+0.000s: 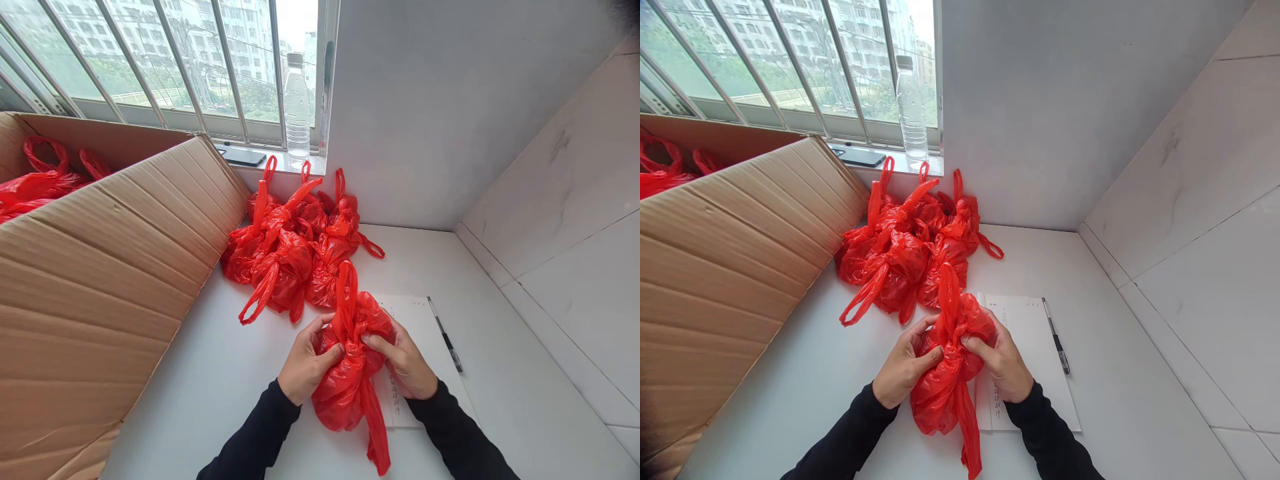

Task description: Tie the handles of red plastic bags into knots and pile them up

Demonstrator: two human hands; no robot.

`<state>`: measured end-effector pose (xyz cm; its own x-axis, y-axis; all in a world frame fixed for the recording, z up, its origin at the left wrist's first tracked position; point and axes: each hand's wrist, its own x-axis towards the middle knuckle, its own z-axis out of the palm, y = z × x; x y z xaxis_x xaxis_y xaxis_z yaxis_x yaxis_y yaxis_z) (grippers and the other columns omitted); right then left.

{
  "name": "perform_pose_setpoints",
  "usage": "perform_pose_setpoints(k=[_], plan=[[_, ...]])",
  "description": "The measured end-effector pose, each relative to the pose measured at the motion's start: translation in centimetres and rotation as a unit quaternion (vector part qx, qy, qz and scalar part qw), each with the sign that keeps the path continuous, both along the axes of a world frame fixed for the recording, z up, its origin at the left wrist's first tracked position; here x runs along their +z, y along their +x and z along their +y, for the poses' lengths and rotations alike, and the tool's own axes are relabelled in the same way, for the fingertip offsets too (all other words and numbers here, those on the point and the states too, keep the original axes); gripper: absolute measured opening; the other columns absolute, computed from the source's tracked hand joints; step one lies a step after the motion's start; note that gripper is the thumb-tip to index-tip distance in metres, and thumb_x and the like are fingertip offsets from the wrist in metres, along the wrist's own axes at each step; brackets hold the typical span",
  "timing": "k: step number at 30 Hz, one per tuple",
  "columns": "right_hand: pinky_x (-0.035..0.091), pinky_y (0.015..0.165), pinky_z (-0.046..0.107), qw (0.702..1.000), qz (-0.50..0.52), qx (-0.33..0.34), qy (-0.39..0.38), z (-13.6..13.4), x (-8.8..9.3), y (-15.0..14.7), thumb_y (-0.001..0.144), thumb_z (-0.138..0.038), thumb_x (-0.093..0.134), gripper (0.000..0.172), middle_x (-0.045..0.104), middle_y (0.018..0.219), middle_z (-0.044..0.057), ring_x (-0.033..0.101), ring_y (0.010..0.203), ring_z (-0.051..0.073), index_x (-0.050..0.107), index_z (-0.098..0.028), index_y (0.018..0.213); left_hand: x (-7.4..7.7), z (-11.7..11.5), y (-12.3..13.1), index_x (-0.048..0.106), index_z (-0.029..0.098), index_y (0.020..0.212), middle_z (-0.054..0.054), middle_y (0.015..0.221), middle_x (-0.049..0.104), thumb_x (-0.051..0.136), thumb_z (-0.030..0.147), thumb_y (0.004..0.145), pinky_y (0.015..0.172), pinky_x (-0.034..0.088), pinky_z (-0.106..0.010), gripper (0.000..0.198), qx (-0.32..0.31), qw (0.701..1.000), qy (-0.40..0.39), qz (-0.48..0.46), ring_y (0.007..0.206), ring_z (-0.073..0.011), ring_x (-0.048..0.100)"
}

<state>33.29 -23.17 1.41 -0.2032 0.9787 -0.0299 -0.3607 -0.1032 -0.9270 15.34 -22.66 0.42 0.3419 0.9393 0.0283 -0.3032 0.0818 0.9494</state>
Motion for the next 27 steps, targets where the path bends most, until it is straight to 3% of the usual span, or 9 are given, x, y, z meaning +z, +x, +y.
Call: perform_pose_setpoints(k=[3, 6, 12, 18, 27], plan=[[0.045, 0.104, 0.050, 1.000, 0.003, -0.001, 0.007, 0.0, 0.2, 0.0, 0.081, -0.042, 0.077, 0.045, 0.070, 0.119, 0.008, 0.064, 0.111, 0.031, 0.066, -0.025, 0.120, 0.1, 0.0, 0.0, 0.062, 0.019, 0.123, -0.010, 0.114, 0.074, 0.078, 0.032, 0.080, 0.088, 0.056, -0.037, 0.047, -0.002, 1.000, -0.001, -0.009, 0.101, -0.0268, 0.071], [0.043, 0.108, 0.049, 1.000, -0.007, -0.002, 0.025, -0.2, 0.4, 0.0, 0.087, -0.048, 0.070, 0.049, 0.066, 0.129, 0.008, 0.060, 0.119, 0.030, 0.060, -0.029, 0.131, 0.3, -0.1, 0.0, 0.064, 0.020, 0.120, -0.010, 0.118, 0.072, 0.076, 0.033, 0.082, 0.095, 0.054, -0.038, 0.042, 0.015, 1.000, 0.006, -0.009, 0.107, -0.0270, 0.069], [0.047, 0.103, 0.044, 0.999, 0.010, 0.037, 0.027, -0.3, -0.2, 0.0, 0.092, -0.055, 0.061, 0.054, 0.060, 0.137, 0.008, 0.057, 0.125, 0.028, 0.052, -0.032, 0.140, 0.5, -0.1, -0.3, 0.057, 0.022, 0.129, -0.010, 0.126, 0.068, 0.071, 0.035, 0.087, 0.100, 0.051, -0.040, 0.046, 0.072, 0.996, 0.002, -0.047, 0.117, -0.0279, 0.064], [0.050, 0.097, 0.040, 0.995, -0.037, 0.080, 0.046, -0.2, -0.5, -0.4, 0.092, -0.040, 0.068, 0.039, 0.067, 0.121, 0.008, 0.062, 0.109, 0.024, 0.060, -0.027, 0.128, 0.2, -0.1, -0.5, 0.057, 0.023, 0.133, -0.010, 0.135, 0.062, 0.071, 0.033, 0.087, 0.110, 0.043, -0.039, 0.049, 0.117, 0.992, 0.052, 0.020, 0.128, -0.0286, 0.056], [0.052, 0.080, 0.036, 0.991, -0.103, 0.083, 0.035, 0.0, -1.7, -0.3, 0.090, -0.045, 0.069, 0.029, 0.070, 0.093, 0.004, 0.064, 0.084, 0.022, 0.069, -0.022, 0.107, 0.7, -0.4, 0.0, 0.056, 0.023, 0.136, -0.009, 0.136, 0.063, 0.070, 0.037, 0.087, 0.106, 0.046, -0.038, 0.053, 0.098, 0.993, 0.049, 0.046, 0.127, -0.0299, 0.056]])
